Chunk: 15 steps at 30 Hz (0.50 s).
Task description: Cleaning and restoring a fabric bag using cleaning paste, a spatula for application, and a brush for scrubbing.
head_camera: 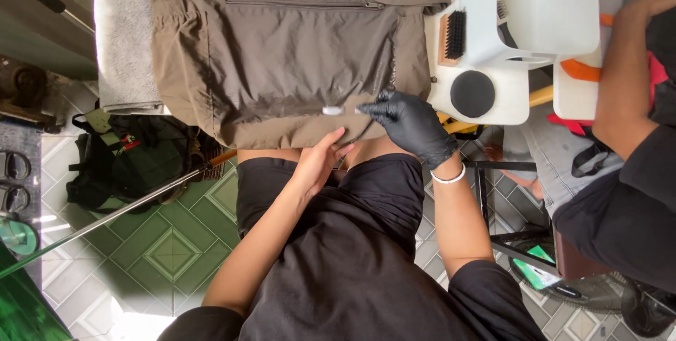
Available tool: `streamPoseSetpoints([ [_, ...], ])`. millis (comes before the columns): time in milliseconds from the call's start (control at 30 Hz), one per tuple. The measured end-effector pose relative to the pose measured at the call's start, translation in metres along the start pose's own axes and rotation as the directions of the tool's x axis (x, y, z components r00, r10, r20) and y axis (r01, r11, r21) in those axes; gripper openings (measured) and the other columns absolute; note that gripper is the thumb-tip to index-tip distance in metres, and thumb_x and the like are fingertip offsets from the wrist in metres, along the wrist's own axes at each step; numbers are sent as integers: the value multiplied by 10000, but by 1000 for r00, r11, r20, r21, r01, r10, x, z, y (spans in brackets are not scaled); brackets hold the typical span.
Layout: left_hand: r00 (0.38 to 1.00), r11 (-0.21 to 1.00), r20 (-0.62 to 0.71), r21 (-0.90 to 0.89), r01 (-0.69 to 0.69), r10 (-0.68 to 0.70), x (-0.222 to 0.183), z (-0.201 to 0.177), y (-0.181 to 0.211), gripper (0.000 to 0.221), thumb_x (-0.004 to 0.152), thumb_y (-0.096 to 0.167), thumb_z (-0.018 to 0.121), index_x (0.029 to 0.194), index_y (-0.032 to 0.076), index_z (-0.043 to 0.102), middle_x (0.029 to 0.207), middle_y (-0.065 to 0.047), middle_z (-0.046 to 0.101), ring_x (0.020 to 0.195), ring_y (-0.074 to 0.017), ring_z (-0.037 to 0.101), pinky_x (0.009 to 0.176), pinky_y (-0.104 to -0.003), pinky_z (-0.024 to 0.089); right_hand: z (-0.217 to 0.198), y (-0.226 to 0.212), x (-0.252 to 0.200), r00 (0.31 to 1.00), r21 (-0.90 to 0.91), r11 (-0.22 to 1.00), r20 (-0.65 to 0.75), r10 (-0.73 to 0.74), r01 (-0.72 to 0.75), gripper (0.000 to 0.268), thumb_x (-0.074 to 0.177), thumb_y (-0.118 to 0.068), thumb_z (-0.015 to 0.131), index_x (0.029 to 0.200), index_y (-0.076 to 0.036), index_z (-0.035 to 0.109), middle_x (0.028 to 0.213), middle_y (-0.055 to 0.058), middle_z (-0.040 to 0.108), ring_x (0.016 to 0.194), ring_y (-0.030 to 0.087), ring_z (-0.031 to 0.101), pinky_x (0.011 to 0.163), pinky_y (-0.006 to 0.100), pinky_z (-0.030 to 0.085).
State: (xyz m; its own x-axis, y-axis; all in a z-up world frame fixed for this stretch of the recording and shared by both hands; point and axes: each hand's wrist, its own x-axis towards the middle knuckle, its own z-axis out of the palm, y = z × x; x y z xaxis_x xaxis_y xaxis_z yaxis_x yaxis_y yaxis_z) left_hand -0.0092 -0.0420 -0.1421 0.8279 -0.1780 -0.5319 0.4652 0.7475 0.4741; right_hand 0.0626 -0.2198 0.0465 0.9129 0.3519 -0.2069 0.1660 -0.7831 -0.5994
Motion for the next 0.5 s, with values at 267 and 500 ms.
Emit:
streamPoseSetpoints([
  [267,998,995,37,90,45,-49,-36,44,45,679,950,58,710,1485,-156,351,1536,-300,369,1323,-404,521,1186,-561,376,-20,8,-9,996,-95,994,-65,-61,55,303,1027,-145,588,1286,-231,719,1109,91,724,998,364,671,840,499,560],
  [500,995,993,96,117,28,-39,-37,38,40,681,979,58,667,1526,-128,306,1599,-272,323,1410,-439,424,1202,-573,371,-35,11,-14,994,-137,989,-78,-70,59,240,1032,-132,603,1219,-195,740,1051,63,725,956,333,688,814,477,565],
])
